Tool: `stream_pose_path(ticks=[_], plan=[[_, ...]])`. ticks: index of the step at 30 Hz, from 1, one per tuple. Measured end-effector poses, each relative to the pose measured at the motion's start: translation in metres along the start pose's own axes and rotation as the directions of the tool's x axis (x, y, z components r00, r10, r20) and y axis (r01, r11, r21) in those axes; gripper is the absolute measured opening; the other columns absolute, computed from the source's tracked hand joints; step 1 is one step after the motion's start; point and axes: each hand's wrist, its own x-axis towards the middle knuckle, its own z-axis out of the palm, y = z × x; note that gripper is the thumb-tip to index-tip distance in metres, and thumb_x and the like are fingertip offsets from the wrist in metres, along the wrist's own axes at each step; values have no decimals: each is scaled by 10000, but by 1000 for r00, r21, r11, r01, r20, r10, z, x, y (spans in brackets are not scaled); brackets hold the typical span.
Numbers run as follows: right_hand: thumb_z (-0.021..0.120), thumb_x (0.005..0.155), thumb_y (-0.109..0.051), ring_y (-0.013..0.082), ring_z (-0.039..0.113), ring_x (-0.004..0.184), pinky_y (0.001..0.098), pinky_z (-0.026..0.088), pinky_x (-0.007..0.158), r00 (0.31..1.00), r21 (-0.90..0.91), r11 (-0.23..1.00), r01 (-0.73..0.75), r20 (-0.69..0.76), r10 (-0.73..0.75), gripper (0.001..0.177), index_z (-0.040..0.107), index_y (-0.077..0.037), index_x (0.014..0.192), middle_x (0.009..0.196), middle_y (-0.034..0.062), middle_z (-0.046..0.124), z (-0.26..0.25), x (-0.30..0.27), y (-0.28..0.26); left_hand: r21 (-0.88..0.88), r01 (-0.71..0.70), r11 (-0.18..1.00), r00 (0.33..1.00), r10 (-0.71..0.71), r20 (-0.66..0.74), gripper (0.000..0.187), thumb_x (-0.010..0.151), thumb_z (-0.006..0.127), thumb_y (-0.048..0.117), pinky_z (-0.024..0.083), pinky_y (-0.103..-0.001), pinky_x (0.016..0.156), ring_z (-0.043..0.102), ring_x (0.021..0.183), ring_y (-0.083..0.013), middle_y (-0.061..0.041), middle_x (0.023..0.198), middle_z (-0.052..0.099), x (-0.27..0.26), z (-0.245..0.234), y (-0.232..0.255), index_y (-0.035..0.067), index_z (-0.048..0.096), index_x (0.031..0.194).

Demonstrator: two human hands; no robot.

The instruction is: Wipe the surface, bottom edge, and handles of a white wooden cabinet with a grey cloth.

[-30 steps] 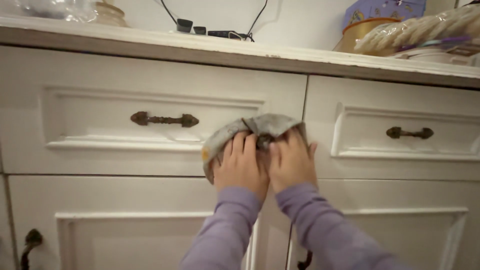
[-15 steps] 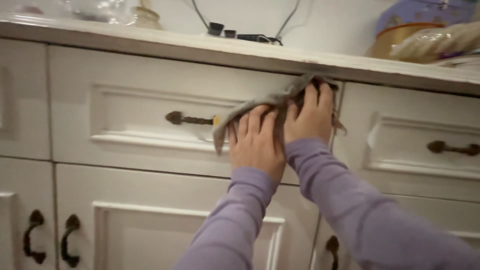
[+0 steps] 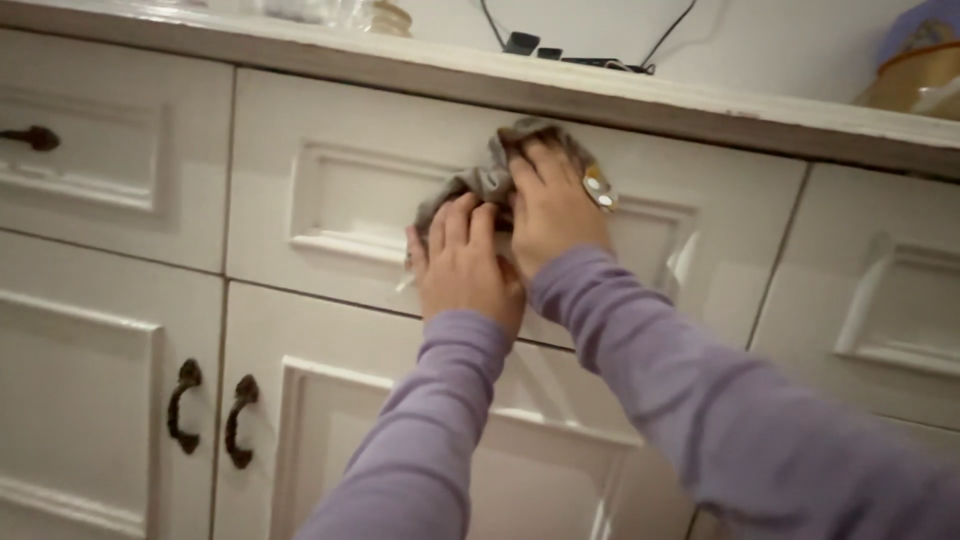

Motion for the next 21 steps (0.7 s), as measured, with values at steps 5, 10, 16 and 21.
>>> stream_pose_path(ticks=[5, 10, 16, 21], plan=[[638, 947, -175, 373, 493, 1334, 506, 368, 1118, 994, -189, 979, -79, 63, 92, 404, 655, -67, 1336, 1404, 146, 579, -45, -40, 15, 96, 54, 994, 992, -64, 108, 492, 710, 685, 173, 230, -600, 1146, 442, 1358, -269, -52, 1343, 579, 14, -23, 26, 171, 643, 1200], [687, 854, -222, 343, 511, 1228, 510, 399, 1047, 981, -257, 948, -188, -15, 191, 361, 708, -161, 1209, 1270, 98, 603, -68, -32, 3, 183, 69, 981, 969, -109, 221, 367, 748, 746, 259, 246, -613, 1100, 451, 1330, -216, 26, 1268, 624, 38, -29, 25, 223, 680, 1107], [701, 922, -284, 307, 526, 1199, 511, 401, 974, 940, -242, 910, -338, -132, 314, 216, 706, -164, 1102, 1207, 68, 595, -75, -28, -24, 173, 34, 984, 974, -72, 214, 396, 795, 750, 476, 253, -606, 1058, 477, 1244, -247, 20, 1206, 652, 33, -46, 30, 213, 694, 1086], [736, 911, -447, 286, 509, 1219, 504, 390, 992, 913, -240, 881, -408, -140, 384, 361, 681, -166, 1130, 1238, 46, 563, -98, -20, -56, 145, 54, 988, 986, -75, 147, 296, 859, 718, 481, 266, -602, 1002, 512, 1180, -241, 36, 1109, 689, 37, -84, 49, 204, 729, 961]])
